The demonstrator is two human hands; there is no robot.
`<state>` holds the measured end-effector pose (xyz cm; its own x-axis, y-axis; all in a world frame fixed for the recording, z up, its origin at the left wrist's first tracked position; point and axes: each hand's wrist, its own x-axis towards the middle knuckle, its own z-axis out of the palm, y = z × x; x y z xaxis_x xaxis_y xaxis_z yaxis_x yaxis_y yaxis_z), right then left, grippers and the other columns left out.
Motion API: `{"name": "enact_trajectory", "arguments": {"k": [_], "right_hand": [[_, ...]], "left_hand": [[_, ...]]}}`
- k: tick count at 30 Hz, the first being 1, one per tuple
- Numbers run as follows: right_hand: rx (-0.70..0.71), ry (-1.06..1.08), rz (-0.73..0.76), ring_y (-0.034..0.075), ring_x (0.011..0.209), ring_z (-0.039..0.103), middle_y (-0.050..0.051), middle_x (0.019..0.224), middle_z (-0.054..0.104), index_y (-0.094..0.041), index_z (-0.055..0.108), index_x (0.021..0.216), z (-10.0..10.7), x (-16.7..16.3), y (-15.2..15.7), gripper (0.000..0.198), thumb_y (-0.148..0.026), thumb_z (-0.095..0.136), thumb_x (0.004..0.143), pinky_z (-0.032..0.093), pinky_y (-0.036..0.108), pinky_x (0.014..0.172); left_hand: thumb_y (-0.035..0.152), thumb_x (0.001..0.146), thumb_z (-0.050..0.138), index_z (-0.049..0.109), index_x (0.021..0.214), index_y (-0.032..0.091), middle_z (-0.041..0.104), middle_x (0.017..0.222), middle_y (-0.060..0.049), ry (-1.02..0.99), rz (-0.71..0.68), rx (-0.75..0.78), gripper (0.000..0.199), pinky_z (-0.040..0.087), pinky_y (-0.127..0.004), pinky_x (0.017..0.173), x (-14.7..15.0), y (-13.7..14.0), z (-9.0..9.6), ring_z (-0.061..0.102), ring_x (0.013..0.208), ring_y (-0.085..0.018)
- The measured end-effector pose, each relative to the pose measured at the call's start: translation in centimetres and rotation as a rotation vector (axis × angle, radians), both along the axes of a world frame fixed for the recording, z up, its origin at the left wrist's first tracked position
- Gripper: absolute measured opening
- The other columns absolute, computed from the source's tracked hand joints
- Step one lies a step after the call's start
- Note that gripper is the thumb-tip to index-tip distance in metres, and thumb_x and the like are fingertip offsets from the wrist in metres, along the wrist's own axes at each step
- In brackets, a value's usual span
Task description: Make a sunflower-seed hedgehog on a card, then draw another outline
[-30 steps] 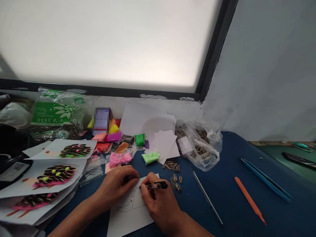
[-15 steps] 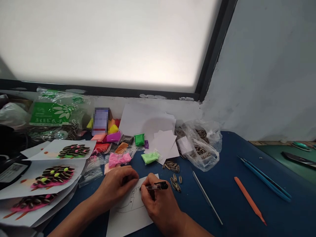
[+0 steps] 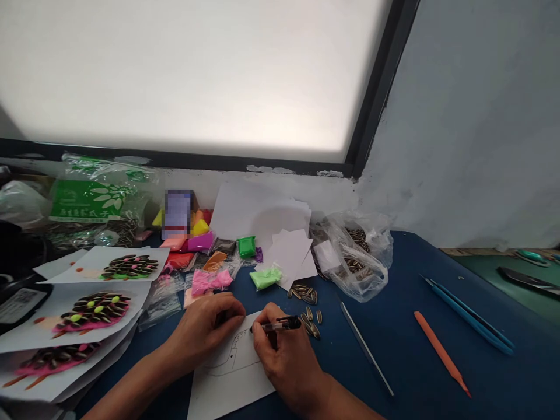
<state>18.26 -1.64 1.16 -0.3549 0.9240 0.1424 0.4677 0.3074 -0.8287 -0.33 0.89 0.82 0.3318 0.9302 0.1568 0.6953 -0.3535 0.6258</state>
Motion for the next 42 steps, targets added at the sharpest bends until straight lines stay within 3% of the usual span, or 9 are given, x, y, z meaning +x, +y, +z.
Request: {"name": "enact_trajectory", "arguments": {"k": [20, 28, 42], "right_hand": [[0.014, -0.016, 0.017, 0.011, 0.052, 0.041, -0.005, 0.061, 0.042, -0.021, 0.045, 0.076, 0.26, 0.04, -0.12, 0.018, -0.028, 0.041, 0.092, 0.031, 0.024, 0.05], [0.017, 0.02, -0.085, 0.011, 0.052, 0.044, -0.005, 0.059, 0.042, -0.021, 0.043, 0.071, 0.63, 0.5, 0.14, 0.021, -0.029, 0.042, 0.091, 0.034, 0.023, 0.05], [0.032, -0.037, -0.022, 0.013, 0.053, 0.05, -0.003, 0.06, 0.049, -0.02, 0.048, 0.075, 0.36, 0.45, 0.14, 0.02, -0.03, 0.042, 0.091, 0.035, 0.024, 0.05]], "left_hand": [[0.022, 0.081, 0.053, 0.068, 0.075, 0.021, 0.062, 0.066, 0.001, 0.017, 0.0, 0.013, 0.017, 0.035, -0.023, 0.055, -0.01, -0.03, 0.05, 0.053, 0.06, -0.013], [0.02, 0.08, 0.055, 0.069, 0.076, 0.021, 0.063, 0.068, 0.001, 0.006, -0.002, 0.008, 0.015, 0.035, -0.024, 0.056, -0.08, 0.0, 0.06, 0.055, 0.061, -0.014], [0.02, 0.08, 0.054, 0.069, 0.077, 0.021, 0.062, 0.067, 0.001, 0.013, 0.0, 0.008, 0.016, 0.036, -0.023, 0.056, -0.07, 0.0, -0.03, 0.054, 0.061, -0.014]]}}
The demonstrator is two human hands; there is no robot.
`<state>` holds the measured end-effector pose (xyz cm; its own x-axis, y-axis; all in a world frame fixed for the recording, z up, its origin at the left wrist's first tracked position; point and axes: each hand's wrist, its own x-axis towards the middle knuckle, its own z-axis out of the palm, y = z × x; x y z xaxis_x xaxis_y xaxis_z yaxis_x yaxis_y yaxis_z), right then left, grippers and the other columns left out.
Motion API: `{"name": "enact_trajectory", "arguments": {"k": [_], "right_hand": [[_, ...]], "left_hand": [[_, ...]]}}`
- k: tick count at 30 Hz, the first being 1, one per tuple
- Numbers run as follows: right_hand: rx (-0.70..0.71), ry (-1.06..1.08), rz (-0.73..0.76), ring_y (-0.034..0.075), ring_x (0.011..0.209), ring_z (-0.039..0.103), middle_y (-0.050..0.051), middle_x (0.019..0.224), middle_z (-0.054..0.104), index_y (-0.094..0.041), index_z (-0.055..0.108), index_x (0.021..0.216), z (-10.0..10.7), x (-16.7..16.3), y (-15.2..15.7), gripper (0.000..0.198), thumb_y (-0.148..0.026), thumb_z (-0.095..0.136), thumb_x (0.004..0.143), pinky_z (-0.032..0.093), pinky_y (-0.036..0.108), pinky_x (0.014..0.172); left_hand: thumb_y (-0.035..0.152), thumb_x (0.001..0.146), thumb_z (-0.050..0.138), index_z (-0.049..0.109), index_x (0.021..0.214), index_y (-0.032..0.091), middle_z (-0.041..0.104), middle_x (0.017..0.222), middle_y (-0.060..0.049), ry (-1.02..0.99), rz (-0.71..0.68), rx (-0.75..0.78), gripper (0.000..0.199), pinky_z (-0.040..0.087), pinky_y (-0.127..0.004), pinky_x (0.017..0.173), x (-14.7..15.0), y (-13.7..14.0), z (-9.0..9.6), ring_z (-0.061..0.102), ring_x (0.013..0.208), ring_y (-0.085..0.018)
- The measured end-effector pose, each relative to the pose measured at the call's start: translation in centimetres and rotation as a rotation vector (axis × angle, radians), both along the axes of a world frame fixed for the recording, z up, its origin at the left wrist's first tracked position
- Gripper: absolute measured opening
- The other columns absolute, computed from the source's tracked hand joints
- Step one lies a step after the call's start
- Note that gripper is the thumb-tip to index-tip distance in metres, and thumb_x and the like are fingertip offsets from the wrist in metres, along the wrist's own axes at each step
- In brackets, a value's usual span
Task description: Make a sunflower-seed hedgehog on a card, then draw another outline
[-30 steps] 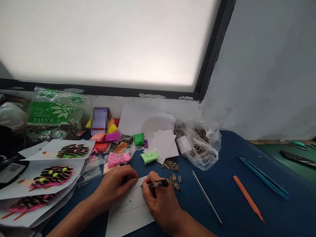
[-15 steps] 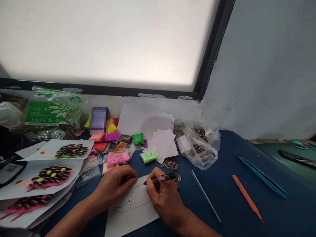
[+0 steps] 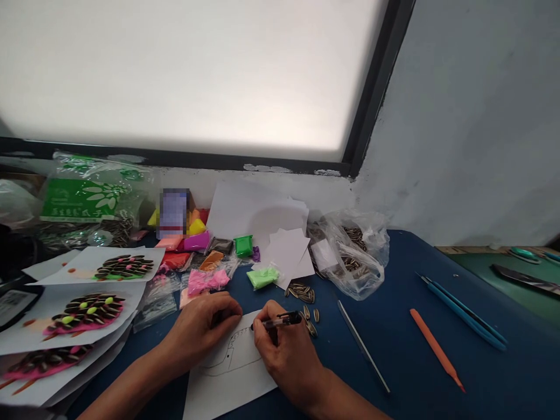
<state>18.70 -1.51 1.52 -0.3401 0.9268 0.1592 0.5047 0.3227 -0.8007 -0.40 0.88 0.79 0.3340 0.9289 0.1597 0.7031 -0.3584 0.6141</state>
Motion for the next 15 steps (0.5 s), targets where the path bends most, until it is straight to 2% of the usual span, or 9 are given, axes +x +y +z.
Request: {"name": "enact_trajectory", "arguments": {"k": [15], "right_hand": [[0.02, -0.019, 0.004, 0.012, 0.052, 0.043, -0.004, 0.059, 0.042, -0.02, 0.046, 0.074, -0.22, 0.07, 0.11, 0.019, -0.028, 0.04, 0.091, 0.032, 0.024, 0.05]], "left_hand": [[0.018, 0.079, 0.055, 0.069, 0.076, 0.021, 0.062, 0.067, 0.001, -0.003, -0.005, -0.002, 0.015, 0.035, -0.023, 0.056, 0.08, 0.03, -0.03, 0.054, 0.061, -0.014]]}}
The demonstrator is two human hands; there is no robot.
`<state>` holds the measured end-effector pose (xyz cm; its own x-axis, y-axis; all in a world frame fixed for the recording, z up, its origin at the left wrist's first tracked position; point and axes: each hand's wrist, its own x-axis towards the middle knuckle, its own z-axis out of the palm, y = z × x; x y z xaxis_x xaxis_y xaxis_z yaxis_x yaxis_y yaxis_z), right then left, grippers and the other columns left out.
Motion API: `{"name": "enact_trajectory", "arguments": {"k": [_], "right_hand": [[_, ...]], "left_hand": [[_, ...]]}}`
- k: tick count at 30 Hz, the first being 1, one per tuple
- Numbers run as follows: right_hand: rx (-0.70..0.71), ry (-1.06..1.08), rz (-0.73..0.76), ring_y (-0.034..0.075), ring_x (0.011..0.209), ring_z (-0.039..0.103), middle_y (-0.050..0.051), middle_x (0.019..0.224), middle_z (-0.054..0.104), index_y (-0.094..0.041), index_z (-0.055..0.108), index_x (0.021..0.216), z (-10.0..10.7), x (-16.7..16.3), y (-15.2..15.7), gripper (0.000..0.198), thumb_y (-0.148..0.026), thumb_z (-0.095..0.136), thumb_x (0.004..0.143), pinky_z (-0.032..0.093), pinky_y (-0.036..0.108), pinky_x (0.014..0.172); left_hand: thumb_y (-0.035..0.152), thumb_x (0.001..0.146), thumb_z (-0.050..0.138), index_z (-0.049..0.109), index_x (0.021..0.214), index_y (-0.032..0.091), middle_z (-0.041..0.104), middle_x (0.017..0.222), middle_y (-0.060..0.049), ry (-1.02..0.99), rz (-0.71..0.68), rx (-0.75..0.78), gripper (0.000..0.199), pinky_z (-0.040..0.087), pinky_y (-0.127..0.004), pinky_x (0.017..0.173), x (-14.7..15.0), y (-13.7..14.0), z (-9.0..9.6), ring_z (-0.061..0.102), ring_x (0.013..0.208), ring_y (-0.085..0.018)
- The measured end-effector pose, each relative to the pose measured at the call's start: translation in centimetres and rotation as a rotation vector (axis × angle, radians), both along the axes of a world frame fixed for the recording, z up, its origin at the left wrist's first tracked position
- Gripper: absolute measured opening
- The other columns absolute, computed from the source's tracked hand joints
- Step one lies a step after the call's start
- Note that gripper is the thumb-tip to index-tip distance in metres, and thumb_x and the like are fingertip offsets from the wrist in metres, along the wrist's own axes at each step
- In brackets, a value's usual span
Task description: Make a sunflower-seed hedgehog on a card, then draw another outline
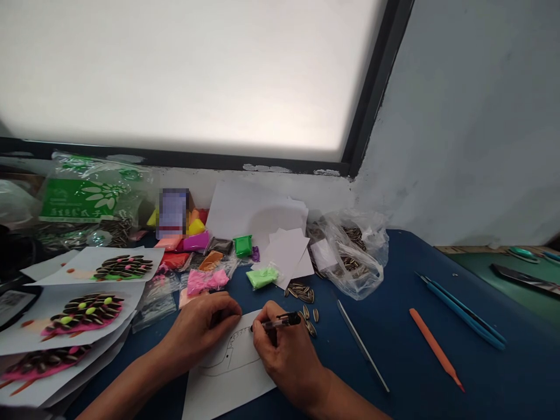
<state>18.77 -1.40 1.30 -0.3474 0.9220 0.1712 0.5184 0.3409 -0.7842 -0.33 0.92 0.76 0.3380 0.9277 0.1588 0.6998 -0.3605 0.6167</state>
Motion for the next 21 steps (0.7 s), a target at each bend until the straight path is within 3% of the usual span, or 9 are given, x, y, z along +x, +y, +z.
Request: {"name": "enact_trajectory", "arguments": {"k": [7, 13, 21], "right_hand": [[-0.003, 0.027, 0.006, 0.012, 0.052, 0.046, -0.004, 0.058, 0.044, -0.02, 0.045, 0.073, 0.14, 0.02, -0.06, 0.019, -0.026, 0.042, 0.09, 0.033, 0.023, 0.05], [0.058, -0.011, -0.128, 0.011, 0.05, 0.042, -0.004, 0.058, 0.041, -0.021, 0.045, 0.071, -0.04, 0.21, -0.06, 0.018, -0.026, 0.043, 0.088, 0.032, 0.022, 0.048], [0.057, -0.013, -0.092, 0.012, 0.051, 0.042, -0.004, 0.058, 0.042, -0.021, 0.046, 0.071, 0.0, 0.1, -0.18, 0.019, -0.026, 0.042, 0.089, 0.032, 0.022, 0.047]], "left_hand": [[0.019, 0.079, 0.055, 0.069, 0.076, 0.021, 0.063, 0.068, 0.001, 0.0, 0.008, -0.004, 0.015, 0.035, -0.023, 0.057, -0.04, 0.04, 0.07, 0.054, 0.061, -0.014], [0.019, 0.079, 0.054, 0.069, 0.077, 0.021, 0.061, 0.066, 0.002, -0.008, 0.006, -0.005, 0.014, 0.034, -0.024, 0.056, -0.12, -0.11, -0.07, 0.053, 0.061, -0.013], [0.023, 0.083, 0.053, 0.07, 0.08, 0.023, 0.058, 0.066, 0.002, 0.005, -0.02, 0.038, 0.017, 0.032, -0.025, 0.058, -0.14, 0.15, -0.56, 0.054, 0.062, -0.014]]}}
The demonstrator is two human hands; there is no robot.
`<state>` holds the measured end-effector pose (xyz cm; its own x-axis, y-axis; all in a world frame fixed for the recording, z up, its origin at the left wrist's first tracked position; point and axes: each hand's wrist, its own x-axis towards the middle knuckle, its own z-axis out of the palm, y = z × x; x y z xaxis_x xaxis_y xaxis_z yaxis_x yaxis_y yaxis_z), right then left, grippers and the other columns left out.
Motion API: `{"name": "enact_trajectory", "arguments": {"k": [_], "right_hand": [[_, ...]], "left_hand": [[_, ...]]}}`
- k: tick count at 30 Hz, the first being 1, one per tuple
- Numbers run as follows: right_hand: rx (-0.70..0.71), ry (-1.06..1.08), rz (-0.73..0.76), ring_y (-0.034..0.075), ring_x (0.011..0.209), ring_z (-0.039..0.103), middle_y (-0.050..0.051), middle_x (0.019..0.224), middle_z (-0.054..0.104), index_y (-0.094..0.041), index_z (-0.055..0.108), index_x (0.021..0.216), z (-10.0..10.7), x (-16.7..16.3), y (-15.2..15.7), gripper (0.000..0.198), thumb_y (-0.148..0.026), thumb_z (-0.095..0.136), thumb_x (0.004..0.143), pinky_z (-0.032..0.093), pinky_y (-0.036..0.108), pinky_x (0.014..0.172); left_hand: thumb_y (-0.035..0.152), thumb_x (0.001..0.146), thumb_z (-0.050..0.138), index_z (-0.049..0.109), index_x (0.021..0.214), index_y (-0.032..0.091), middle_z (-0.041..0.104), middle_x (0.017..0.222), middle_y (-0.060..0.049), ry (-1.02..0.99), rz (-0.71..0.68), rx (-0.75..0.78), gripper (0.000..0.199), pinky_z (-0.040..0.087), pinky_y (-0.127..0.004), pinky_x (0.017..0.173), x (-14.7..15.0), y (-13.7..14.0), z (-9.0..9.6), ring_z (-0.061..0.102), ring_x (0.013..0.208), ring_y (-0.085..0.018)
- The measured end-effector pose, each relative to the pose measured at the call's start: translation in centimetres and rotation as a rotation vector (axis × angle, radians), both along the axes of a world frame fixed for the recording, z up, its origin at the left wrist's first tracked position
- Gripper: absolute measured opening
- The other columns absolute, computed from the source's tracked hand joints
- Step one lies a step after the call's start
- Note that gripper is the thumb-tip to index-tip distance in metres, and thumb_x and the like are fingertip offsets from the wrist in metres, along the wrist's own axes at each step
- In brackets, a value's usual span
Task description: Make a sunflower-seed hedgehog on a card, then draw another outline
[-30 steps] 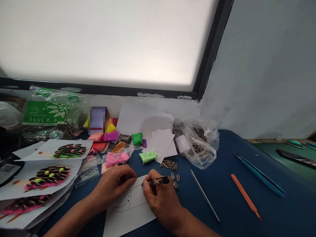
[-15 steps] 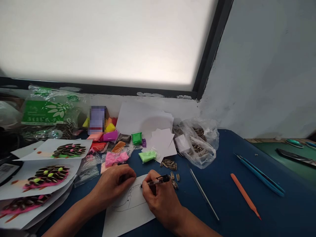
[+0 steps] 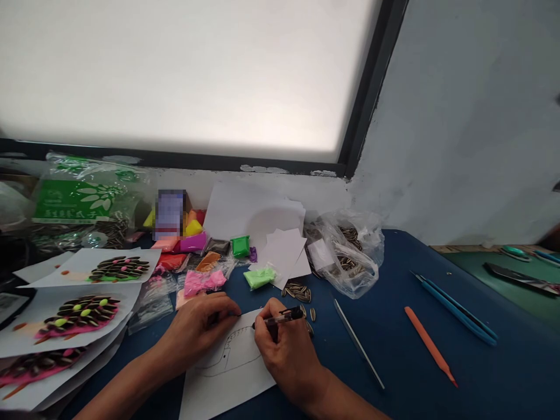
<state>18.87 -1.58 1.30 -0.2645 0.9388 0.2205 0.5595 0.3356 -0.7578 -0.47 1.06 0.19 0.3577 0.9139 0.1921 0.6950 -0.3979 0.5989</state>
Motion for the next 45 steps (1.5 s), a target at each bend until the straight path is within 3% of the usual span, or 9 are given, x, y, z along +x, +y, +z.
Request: {"name": "enact_trajectory", "arguments": {"k": [27, 35, 45], "right_hand": [[-0.002, 0.015, 0.046, 0.011, 0.049, 0.044, -0.005, 0.057, 0.041, -0.021, 0.043, 0.07, -0.12, 0.01, 0.06, 0.018, -0.024, 0.042, 0.088, 0.032, 0.022, 0.049], [0.065, 0.002, -0.051, 0.011, 0.05, 0.043, -0.004, 0.058, 0.041, -0.021, 0.044, 0.069, -0.05, 0.22, 0.17, 0.018, -0.023, 0.043, 0.087, 0.032, 0.022, 0.048], [0.005, -0.056, -0.038, 0.013, 0.053, 0.045, -0.003, 0.06, 0.044, -0.021, 0.044, 0.071, -0.06, 0.15, 0.19, 0.02, -0.027, 0.039, 0.089, 0.033, 0.024, 0.05]], "left_hand": [[0.023, 0.083, 0.053, 0.069, 0.079, 0.023, 0.058, 0.065, 0.002, -0.006, -0.004, 0.004, 0.017, 0.033, -0.024, 0.057, 0.03, -0.06, 0.17, 0.053, 0.061, -0.013], [0.022, 0.083, 0.052, 0.069, 0.08, 0.022, 0.058, 0.066, 0.001, 0.002, -0.006, 0.002, 0.018, 0.033, -0.024, 0.057, 0.09, -0.03, 0.19, 0.053, 0.061, -0.014], [0.022, 0.083, 0.052, 0.068, 0.078, 0.022, 0.057, 0.065, 0.002, -0.016, -0.005, 0.002, 0.017, 0.032, -0.024, 0.057, 0.04, -0.1, 0.1, 0.053, 0.061, -0.013]]}}
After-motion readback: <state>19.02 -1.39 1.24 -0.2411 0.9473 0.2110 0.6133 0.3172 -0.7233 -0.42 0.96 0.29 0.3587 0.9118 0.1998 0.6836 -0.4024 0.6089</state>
